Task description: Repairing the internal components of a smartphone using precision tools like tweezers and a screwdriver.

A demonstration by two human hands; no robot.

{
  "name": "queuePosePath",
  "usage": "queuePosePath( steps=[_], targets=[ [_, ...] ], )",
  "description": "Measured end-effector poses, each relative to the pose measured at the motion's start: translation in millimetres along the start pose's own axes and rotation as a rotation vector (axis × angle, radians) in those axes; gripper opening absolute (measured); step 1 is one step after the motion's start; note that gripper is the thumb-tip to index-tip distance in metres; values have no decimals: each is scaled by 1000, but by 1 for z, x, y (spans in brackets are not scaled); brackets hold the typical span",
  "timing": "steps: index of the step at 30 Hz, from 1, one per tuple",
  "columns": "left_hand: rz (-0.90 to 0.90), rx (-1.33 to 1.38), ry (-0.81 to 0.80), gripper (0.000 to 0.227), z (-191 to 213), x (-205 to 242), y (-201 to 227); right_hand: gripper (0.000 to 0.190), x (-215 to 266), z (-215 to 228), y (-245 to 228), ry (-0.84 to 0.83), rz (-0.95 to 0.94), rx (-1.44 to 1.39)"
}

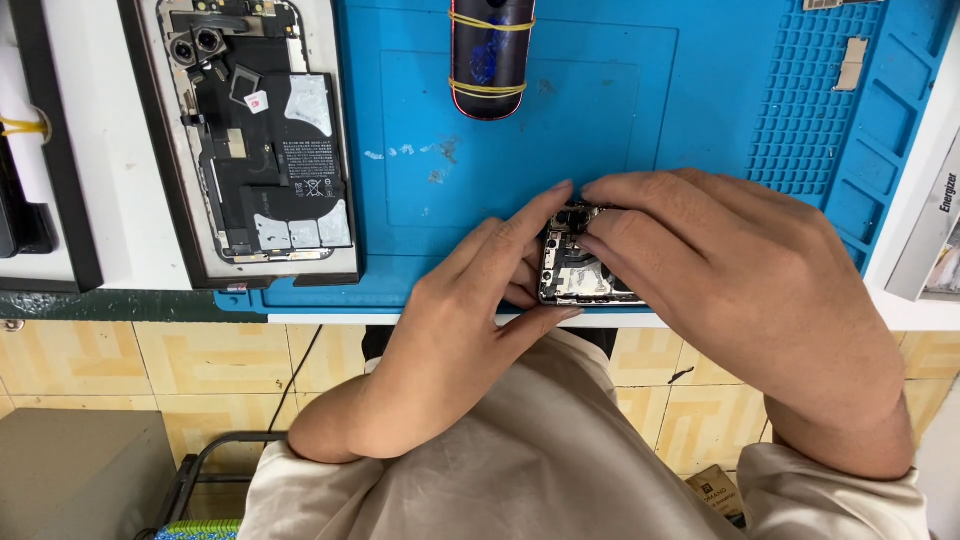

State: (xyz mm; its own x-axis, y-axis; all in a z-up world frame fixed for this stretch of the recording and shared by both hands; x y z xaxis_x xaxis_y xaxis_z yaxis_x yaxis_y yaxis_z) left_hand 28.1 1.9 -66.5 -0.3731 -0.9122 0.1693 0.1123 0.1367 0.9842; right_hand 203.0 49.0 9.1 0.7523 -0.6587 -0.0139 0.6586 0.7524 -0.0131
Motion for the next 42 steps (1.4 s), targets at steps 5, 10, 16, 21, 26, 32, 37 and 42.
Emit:
queuePosePath(
  steps=[5, 10, 16, 21, 26, 32, 37, 42],
  targets=[
    [-32, -40, 11, 88, -1, 0, 0, 6, -3, 7, -5, 2, -10, 62],
    [-18, -38, 1, 87, 0, 0, 1, 12, -1, 8, -5, -11, -12, 154],
    [-36, -50, 6, 86, -1, 0, 2, 19, 1, 7, -6, 7, -21, 193],
    [-26, -19, 8, 86, 0, 0, 3, 15, 5, 5, -2, -16, -18, 181],
    [-31, -41, 19, 85, -1, 0, 1, 25, 1, 6, 1, -110, 23, 203],
    [-30, -43, 7, 86, -1, 0, 1, 25, -6, 5, -5, -228, 108, 299],
    [-26, -50, 4, 86, 0, 1, 0, 27, -9, 5, -11, -279, 137, 387],
    [-29, -39, 6, 88, 0, 0, 0, 26, -11, 2, -20, -294, 186, 476]
  ],
)
Point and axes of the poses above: each hand's wrist, its own x-axis away from the middle knuckle, its own z-axis out of the back of the hand, y = z × x, the point moved 6 cm from there along -x, towards the middle knuckle, and after that the axes turned 11 degrees about x, right-handed, at the moved point
